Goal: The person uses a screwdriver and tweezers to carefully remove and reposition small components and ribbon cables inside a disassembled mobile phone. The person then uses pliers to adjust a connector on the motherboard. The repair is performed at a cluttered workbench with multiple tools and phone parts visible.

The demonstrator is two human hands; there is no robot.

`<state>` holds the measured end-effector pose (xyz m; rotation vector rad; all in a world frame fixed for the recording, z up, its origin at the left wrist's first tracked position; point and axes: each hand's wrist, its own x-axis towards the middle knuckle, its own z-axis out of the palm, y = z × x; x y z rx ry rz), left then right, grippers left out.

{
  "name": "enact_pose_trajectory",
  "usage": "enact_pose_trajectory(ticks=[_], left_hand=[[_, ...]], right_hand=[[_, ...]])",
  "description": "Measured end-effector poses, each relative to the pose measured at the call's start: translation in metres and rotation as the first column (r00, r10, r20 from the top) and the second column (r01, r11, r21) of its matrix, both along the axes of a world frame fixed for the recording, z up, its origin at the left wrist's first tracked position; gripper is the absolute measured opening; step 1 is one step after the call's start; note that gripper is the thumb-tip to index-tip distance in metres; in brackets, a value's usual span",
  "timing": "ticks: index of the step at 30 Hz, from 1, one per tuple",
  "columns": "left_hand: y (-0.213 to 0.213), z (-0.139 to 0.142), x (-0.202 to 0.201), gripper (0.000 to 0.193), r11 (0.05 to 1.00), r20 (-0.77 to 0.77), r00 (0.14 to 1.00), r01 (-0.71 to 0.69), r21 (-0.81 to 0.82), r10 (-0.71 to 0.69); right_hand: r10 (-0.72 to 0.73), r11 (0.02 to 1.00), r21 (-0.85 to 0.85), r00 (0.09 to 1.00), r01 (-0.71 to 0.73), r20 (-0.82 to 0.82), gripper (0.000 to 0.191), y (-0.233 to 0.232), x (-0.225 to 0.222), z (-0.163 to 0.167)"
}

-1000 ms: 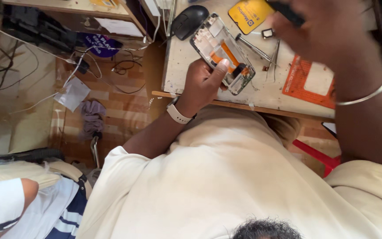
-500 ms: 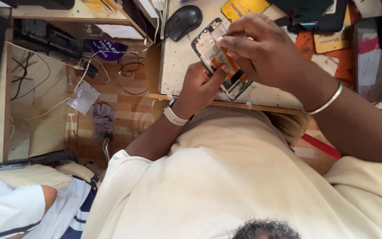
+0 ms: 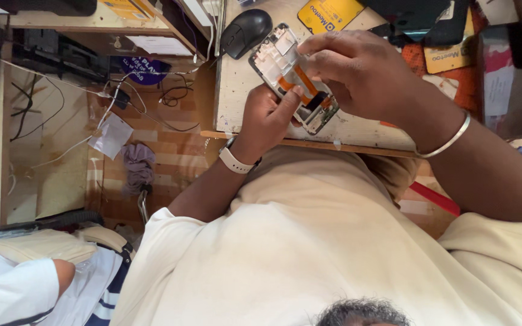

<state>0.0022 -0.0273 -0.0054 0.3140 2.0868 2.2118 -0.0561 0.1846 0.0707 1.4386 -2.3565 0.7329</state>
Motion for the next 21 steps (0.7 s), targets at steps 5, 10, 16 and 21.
enact_pose_trajectory(ticks=[5,10,16,21], left_hand=[[-0.002,0.005,0.000,0.028,0.996,-0.003,1.000,0.002,-0.089,-0.002],[-0.002,0.009,-0.001,0.028,0.987,-0.036,0.999,-0.004,-0.161,-0.002],[-0.002,0.006,-0.003,0.029,0.991,-0.007,1.000,-0.016,-0.135,0.015],[0.000,0.008,-0.006,0.031,0.989,0.004,1.000,-0.021,-0.145,0.022]], right_hand=[[-0.011,0.992,-0.129,1.000,0.007,-0.029,0.025,-0.005,0.001,0.004],[-0.025,0.993,-0.117,0.996,0.015,-0.088,0.022,-0.010,-0.002,-0.001],[-0.038,0.999,-0.039,0.992,0.034,-0.120,0.024,-0.006,-0.004,-0.010],[-0.046,0.999,0.012,0.983,0.049,-0.180,0.027,-0.007,-0.003,-0.008]])
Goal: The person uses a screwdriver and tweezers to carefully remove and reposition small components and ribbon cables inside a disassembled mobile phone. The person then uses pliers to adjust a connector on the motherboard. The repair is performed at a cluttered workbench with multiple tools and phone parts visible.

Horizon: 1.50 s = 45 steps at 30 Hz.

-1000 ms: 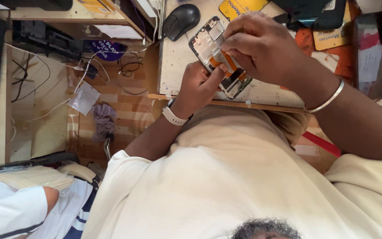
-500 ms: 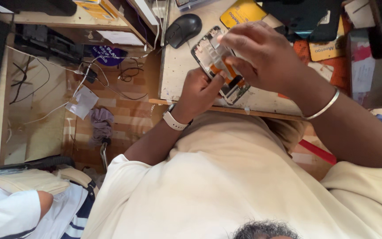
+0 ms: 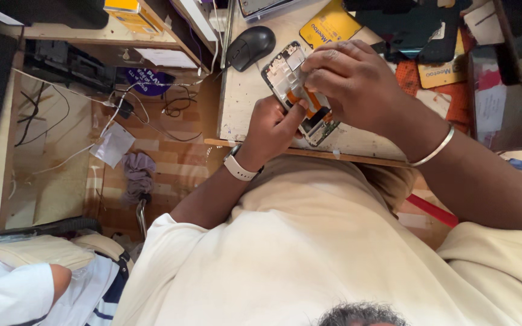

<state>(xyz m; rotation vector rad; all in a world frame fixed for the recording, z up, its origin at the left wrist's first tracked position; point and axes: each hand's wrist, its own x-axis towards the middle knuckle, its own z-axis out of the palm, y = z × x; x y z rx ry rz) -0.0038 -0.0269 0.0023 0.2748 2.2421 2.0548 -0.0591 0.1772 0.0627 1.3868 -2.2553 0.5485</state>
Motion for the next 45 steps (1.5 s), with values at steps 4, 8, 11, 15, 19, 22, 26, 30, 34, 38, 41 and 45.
enact_pose_trajectory(ticks=[4,8,11,15,19,22,26,30,34,38,41,45], left_hand=[[0.000,0.004,0.001,0.031,1.000,-0.015,1.000,-0.012,-0.003,0.012],[0.000,0.005,0.001,0.031,0.999,-0.019,0.999,-0.030,-0.039,0.029],[0.001,0.002,0.000,0.030,0.999,-0.035,0.999,-0.040,-0.022,0.039],[0.000,-0.004,-0.003,0.030,0.999,-0.047,0.998,-0.041,0.010,0.041],[-0.001,-0.009,-0.004,0.030,0.997,-0.048,0.996,-0.077,0.030,0.078],[-0.003,-0.011,-0.003,0.029,0.994,-0.029,0.998,-0.061,0.093,0.064],[-0.003,-0.014,-0.006,0.027,0.964,0.036,0.999,-0.048,0.263,0.040],[-0.003,-0.016,-0.006,0.027,0.969,0.033,0.999,-0.040,0.243,0.032],[-0.004,-0.018,-0.005,0.029,0.972,0.018,1.000,-0.021,0.235,0.017],[-0.003,-0.019,-0.005,0.031,0.980,-0.006,1.000,-0.008,0.197,0.009],[-0.002,-0.018,-0.005,0.031,0.977,-0.006,1.000,-0.008,0.211,0.010],[-0.003,-0.016,-0.006,0.030,0.989,-0.008,1.000,-0.029,0.143,0.030]], right_hand=[[0.000,0.999,0.049,1.000,0.001,-0.006,0.025,0.001,0.002,0.005],[0.016,0.997,0.076,0.999,-0.018,0.036,0.028,0.003,0.001,0.009],[0.043,0.995,0.090,0.996,-0.050,0.079,0.028,0.005,-0.001,0.011],[0.105,0.990,0.065,0.972,-0.121,0.211,0.024,0.009,-0.002,0.018],[0.086,0.983,0.114,0.907,-0.146,0.412,0.023,0.018,0.002,0.027],[0.032,0.992,0.086,0.855,-0.089,0.518,0.016,0.019,0.002,0.028],[0.099,0.995,-0.052,0.863,-0.084,0.495,0.026,0.019,-0.002,0.028],[0.066,0.998,-0.041,0.920,-0.054,0.386,0.050,0.015,0.000,0.021],[0.102,0.995,-0.037,0.909,-0.095,0.404,0.046,0.010,-0.003,0.011],[0.097,0.995,-0.057,0.957,-0.084,0.273,0.032,0.008,-0.005,0.002],[0.099,0.994,-0.058,0.981,-0.090,0.169,0.029,0.008,-0.006,-0.002],[0.129,0.992,-0.004,0.986,-0.129,0.105,0.032,0.005,-0.008,-0.007]])
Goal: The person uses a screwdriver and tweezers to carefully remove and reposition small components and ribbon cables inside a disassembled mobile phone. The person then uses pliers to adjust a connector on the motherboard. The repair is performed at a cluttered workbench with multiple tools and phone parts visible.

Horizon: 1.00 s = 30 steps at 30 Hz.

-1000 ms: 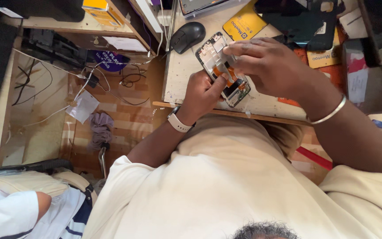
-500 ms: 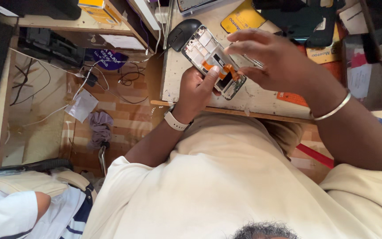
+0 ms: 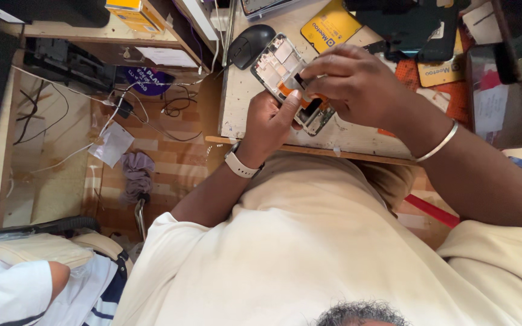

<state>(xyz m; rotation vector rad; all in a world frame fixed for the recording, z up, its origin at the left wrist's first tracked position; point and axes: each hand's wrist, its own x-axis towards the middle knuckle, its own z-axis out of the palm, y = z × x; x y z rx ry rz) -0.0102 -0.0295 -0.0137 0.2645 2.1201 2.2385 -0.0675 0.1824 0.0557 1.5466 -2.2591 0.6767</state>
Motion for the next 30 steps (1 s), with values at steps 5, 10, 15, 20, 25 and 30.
enact_pose_trajectory(ticks=[5,10,15,20,25,30], left_hand=[[-0.001,0.000,0.000,0.029,0.995,0.009,0.999,0.034,0.089,-0.035],[-0.001,-0.001,-0.001,0.029,0.996,0.004,0.999,0.039,0.076,-0.039],[0.001,0.000,-0.001,0.029,1.000,-0.011,1.000,0.018,-0.022,-0.019],[0.003,0.001,0.002,0.027,0.998,-0.051,0.998,-0.028,-0.057,0.025],[0.002,0.005,0.004,0.028,0.995,-0.046,0.999,-0.017,-0.099,0.013],[0.003,0.010,0.004,0.027,0.991,-0.068,0.997,-0.039,-0.131,0.030]], right_hand=[[-0.026,0.998,0.054,0.999,0.024,0.031,0.037,0.004,-0.002,-0.001],[-0.008,0.998,0.061,0.997,0.003,0.080,0.036,0.006,-0.005,0.001],[0.030,0.998,0.053,0.985,-0.040,0.172,0.028,0.008,-0.004,0.011],[-0.007,0.990,0.138,0.966,-0.030,0.258,0.042,0.007,-0.002,0.024],[0.008,0.984,0.163,0.939,-0.068,0.344,0.028,0.013,0.001,0.034],[0.019,0.979,0.180,0.931,-0.090,0.365,0.027,0.013,0.001,0.039]])
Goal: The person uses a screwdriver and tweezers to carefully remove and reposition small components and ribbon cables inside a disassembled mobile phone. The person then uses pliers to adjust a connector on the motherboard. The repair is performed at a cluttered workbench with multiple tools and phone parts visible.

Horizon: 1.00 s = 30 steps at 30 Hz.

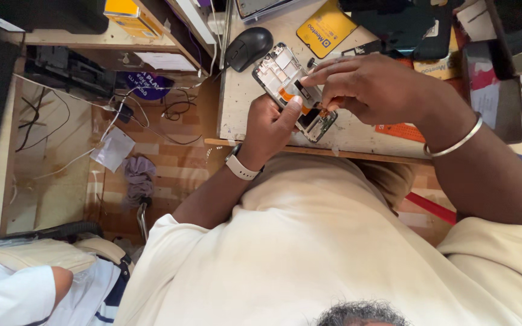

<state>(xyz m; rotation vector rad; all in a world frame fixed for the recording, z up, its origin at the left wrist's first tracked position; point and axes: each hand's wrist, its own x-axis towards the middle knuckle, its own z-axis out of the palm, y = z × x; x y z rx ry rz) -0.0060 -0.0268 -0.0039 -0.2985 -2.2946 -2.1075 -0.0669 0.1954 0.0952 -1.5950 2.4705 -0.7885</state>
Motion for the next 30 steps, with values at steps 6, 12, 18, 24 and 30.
enact_pose_trajectory(ticks=[6,12,18,24,30], left_hand=[[-0.001,0.000,0.000,0.026,1.000,-0.033,0.999,0.011,0.009,-0.011],[-0.002,-0.005,0.000,0.028,0.998,-0.051,0.999,-0.012,-0.069,0.008],[-0.004,-0.009,-0.006,0.024,0.968,0.124,0.991,0.023,0.251,-0.056],[-0.006,-0.006,-0.006,0.025,0.927,0.163,0.985,-0.011,0.375,-0.054],[-0.005,-0.007,-0.005,0.025,0.915,0.122,0.989,0.023,0.404,-0.079]], right_hand=[[0.012,1.000,0.009,1.000,-0.012,0.004,0.037,0.002,-0.002,0.001],[-0.024,1.000,0.012,0.995,0.023,0.095,0.025,0.004,-0.002,-0.005],[-0.090,0.976,-0.195,0.995,0.097,0.045,0.048,-0.005,-0.002,-0.020],[-0.142,0.964,-0.217,0.987,0.155,0.076,0.055,-0.008,0.001,-0.026],[-0.123,0.968,-0.236,0.983,0.088,-0.137,0.038,-0.007,0.000,-0.029]])
